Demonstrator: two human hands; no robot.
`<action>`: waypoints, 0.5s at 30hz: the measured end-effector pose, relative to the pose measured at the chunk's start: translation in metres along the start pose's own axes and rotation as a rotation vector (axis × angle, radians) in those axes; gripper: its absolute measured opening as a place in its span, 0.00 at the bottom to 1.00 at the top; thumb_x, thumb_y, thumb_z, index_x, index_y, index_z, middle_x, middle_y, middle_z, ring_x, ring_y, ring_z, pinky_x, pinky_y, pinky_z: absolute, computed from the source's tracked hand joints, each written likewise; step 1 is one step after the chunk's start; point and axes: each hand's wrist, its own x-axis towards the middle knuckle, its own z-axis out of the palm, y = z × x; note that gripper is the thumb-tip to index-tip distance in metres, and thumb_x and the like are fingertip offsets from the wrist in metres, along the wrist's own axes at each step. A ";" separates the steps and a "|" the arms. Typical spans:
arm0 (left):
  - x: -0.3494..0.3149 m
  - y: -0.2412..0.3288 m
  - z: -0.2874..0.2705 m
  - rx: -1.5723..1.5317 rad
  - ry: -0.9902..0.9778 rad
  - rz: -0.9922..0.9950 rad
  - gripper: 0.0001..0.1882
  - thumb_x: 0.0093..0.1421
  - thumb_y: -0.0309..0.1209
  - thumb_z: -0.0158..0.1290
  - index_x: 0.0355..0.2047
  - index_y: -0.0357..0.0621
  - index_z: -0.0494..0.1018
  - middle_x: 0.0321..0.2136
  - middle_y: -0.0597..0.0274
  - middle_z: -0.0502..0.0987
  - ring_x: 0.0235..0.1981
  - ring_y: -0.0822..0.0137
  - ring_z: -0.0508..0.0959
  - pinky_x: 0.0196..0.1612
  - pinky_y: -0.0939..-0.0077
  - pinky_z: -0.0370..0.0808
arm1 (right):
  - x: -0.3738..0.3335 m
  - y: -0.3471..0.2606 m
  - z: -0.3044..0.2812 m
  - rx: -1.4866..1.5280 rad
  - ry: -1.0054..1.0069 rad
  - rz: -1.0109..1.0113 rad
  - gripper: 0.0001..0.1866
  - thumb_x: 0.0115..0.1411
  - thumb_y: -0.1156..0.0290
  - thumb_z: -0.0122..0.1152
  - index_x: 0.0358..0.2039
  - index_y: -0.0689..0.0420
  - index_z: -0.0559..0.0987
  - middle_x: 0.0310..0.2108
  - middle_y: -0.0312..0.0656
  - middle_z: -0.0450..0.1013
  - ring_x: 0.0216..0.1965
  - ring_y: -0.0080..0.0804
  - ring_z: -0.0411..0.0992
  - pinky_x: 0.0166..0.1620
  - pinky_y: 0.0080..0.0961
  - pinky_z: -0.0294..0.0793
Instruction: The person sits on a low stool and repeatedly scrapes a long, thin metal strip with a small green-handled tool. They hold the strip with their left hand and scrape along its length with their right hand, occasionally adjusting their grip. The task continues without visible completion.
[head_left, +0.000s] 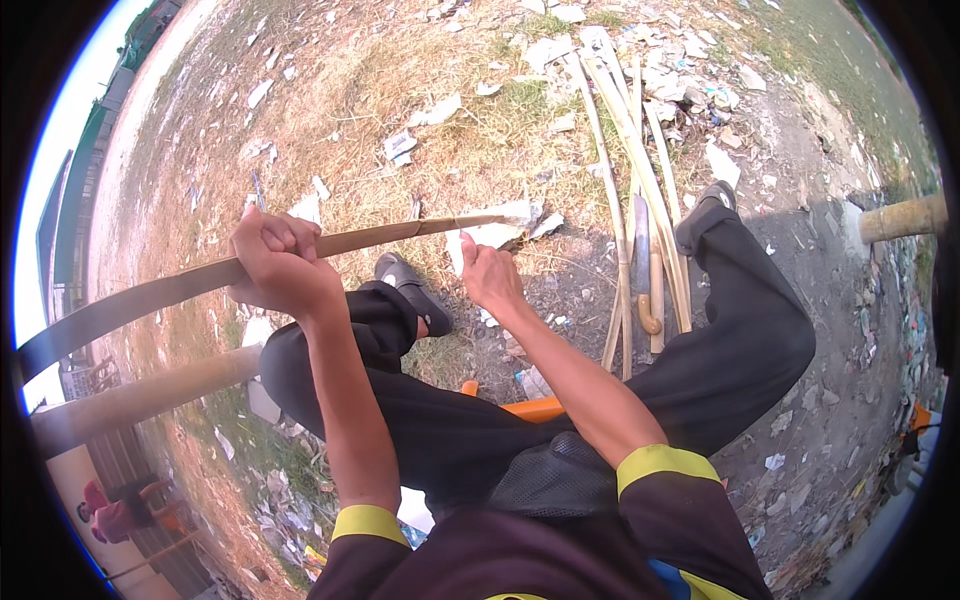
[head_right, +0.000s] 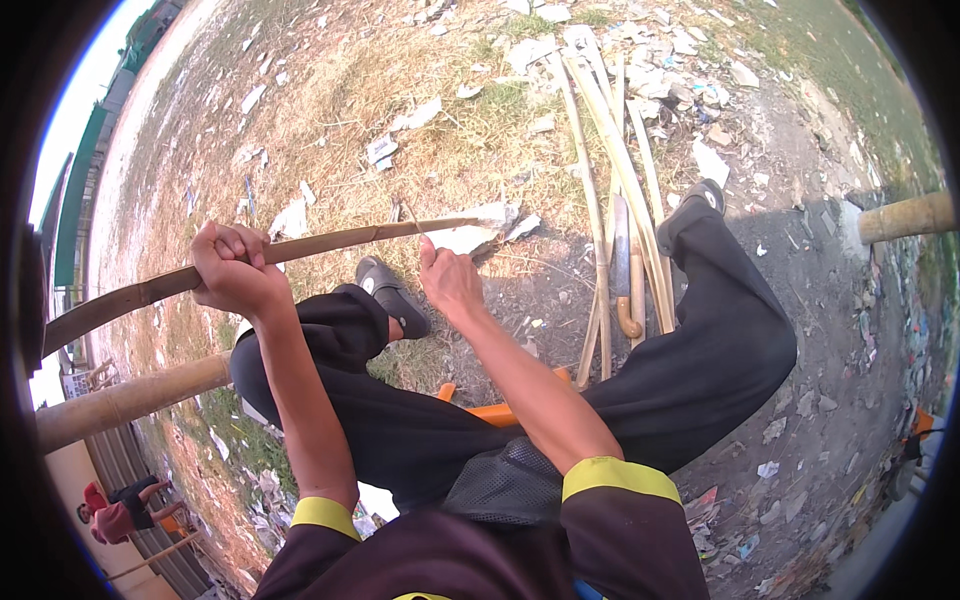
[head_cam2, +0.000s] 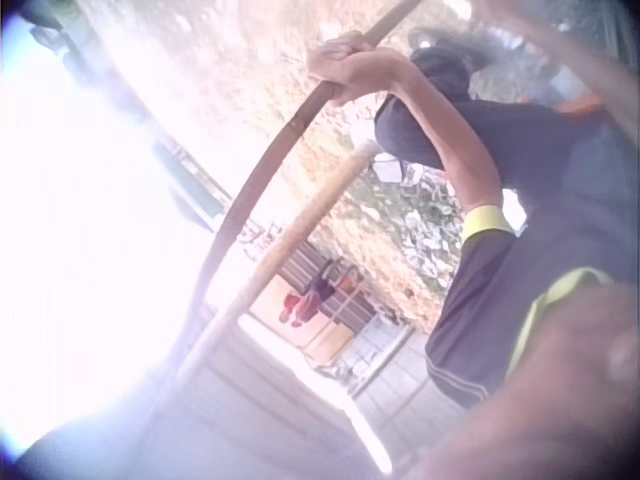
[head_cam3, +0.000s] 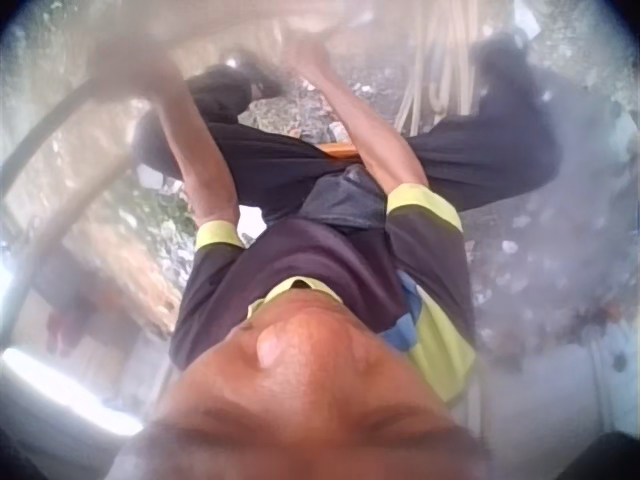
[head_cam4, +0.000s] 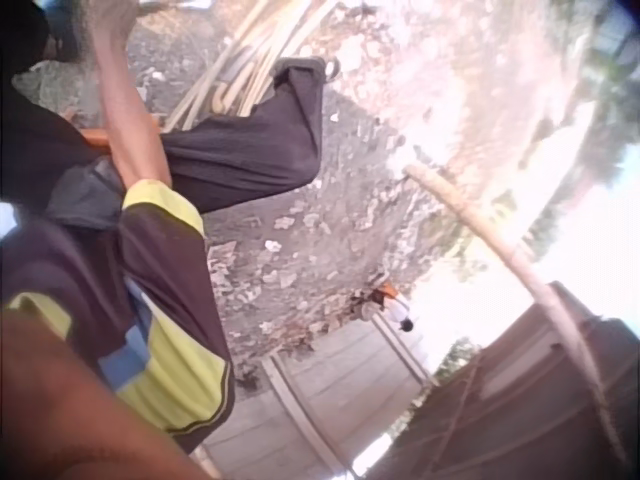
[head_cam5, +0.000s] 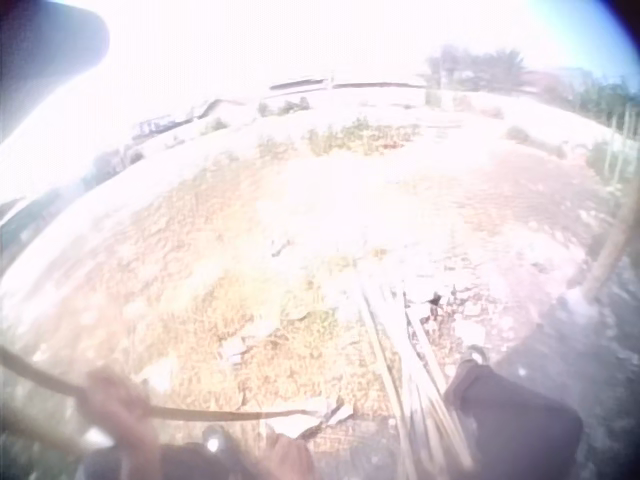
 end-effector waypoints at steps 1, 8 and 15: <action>0.001 0.001 0.002 0.005 -0.023 0.003 0.17 0.53 0.24 0.45 0.10 0.48 0.55 0.07 0.66 0.58 0.05 0.74 0.56 0.13 0.76 0.56 | 0.004 -0.003 0.001 0.016 0.011 -0.049 0.37 0.65 0.48 0.30 0.24 0.71 0.77 0.23 0.65 0.71 0.31 0.63 0.72 0.39 0.48 0.71; 0.000 0.001 0.000 -0.002 -0.024 0.033 0.18 0.53 0.22 0.44 0.09 0.46 0.54 0.07 0.68 0.55 0.04 0.75 0.56 0.09 0.79 0.52 | 0.012 0.025 0.009 -0.065 -0.039 0.112 0.35 0.65 0.50 0.32 0.25 0.70 0.78 0.25 0.67 0.71 0.33 0.62 0.72 0.40 0.48 0.71; -0.005 0.002 0.006 0.004 -0.055 0.046 0.18 0.53 0.22 0.43 0.09 0.46 0.54 0.07 0.67 0.56 0.04 0.75 0.55 0.10 0.78 0.56 | -0.004 -0.001 -0.001 0.098 -0.014 -0.125 0.34 0.66 0.50 0.29 0.26 0.66 0.77 0.21 0.62 0.71 0.28 0.61 0.71 0.37 0.48 0.69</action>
